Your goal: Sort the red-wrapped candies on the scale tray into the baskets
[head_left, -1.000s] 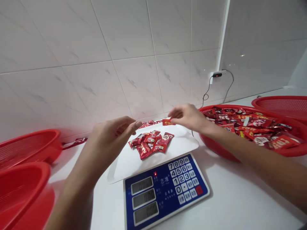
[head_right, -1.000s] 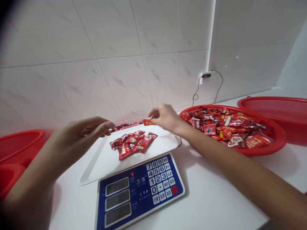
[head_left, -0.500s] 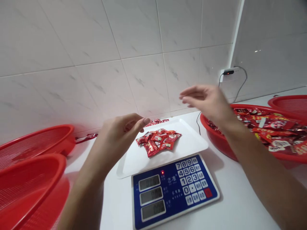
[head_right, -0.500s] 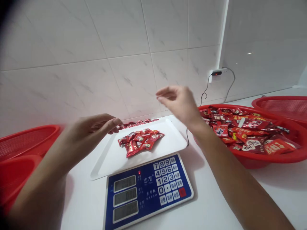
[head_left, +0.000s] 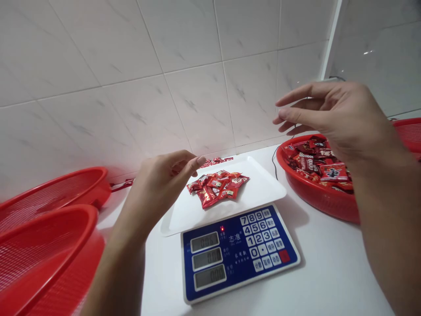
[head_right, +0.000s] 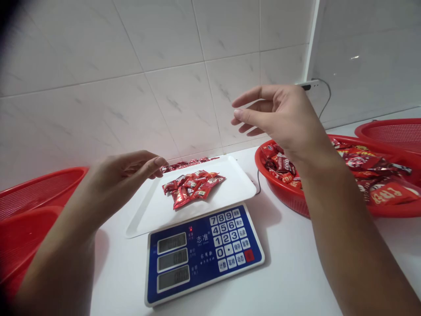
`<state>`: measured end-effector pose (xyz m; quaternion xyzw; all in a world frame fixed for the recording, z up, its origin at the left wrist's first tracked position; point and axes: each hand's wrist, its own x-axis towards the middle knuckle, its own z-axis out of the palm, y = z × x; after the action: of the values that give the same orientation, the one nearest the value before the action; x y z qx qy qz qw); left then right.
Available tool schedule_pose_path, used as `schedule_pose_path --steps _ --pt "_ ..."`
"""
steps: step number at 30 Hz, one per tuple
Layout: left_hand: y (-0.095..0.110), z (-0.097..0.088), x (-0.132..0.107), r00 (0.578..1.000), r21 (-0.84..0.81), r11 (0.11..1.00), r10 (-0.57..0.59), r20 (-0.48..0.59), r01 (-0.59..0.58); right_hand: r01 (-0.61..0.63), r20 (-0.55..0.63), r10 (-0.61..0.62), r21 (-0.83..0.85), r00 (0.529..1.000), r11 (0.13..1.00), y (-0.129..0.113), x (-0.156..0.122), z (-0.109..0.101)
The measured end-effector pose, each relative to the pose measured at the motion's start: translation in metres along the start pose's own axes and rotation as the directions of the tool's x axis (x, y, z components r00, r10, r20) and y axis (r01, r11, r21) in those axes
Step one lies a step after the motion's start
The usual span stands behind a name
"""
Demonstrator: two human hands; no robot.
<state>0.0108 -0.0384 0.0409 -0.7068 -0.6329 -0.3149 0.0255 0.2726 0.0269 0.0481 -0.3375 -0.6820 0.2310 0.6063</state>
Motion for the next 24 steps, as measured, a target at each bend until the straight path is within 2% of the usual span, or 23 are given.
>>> schedule_pose_path --steps 12,15,17,18,19,21,22,24 --pt "-0.001 0.001 0.001 1.000 -0.033 0.999 -0.003 0.003 0.003 -0.021 0.066 0.024 -0.038 0.998 0.999 0.007 0.002 0.006" --pt "-0.001 0.002 0.001 0.996 -0.066 0.998 -0.003 -0.091 -0.004 -0.073 0.146 0.081 -0.055 0.986 0.996 0.011 0.004 0.009" --pt "-0.003 0.006 0.004 0.986 -0.083 0.996 0.005 -0.169 -0.020 -0.123 0.241 0.143 -0.095 0.960 0.988 0.017 0.005 0.015" --pt "-0.007 0.010 0.006 0.985 -0.090 0.995 0.017 -0.169 -0.032 -0.142 0.299 0.178 -0.138 0.938 0.980 0.020 0.004 0.021" --pt "-0.011 0.015 0.009 0.992 -0.087 0.995 0.036 -0.121 -0.047 -0.144 0.360 0.207 -0.194 0.910 0.970 0.024 0.003 0.027" --pt "-0.024 0.029 0.018 0.994 -0.053 0.997 0.063 0.090 -0.059 -0.086 0.488 0.242 -0.320 0.839 0.944 0.034 -0.001 0.043" --pt "-0.032 0.037 0.023 0.973 -0.014 0.999 0.054 0.223 -0.052 -0.036 0.552 0.256 -0.378 0.793 0.925 0.040 -0.004 0.050" --pt "-0.048 0.053 0.032 0.912 0.056 0.998 -0.007 0.411 -0.017 0.059 0.651 0.291 -0.460 0.701 0.886 0.051 -0.008 0.063"
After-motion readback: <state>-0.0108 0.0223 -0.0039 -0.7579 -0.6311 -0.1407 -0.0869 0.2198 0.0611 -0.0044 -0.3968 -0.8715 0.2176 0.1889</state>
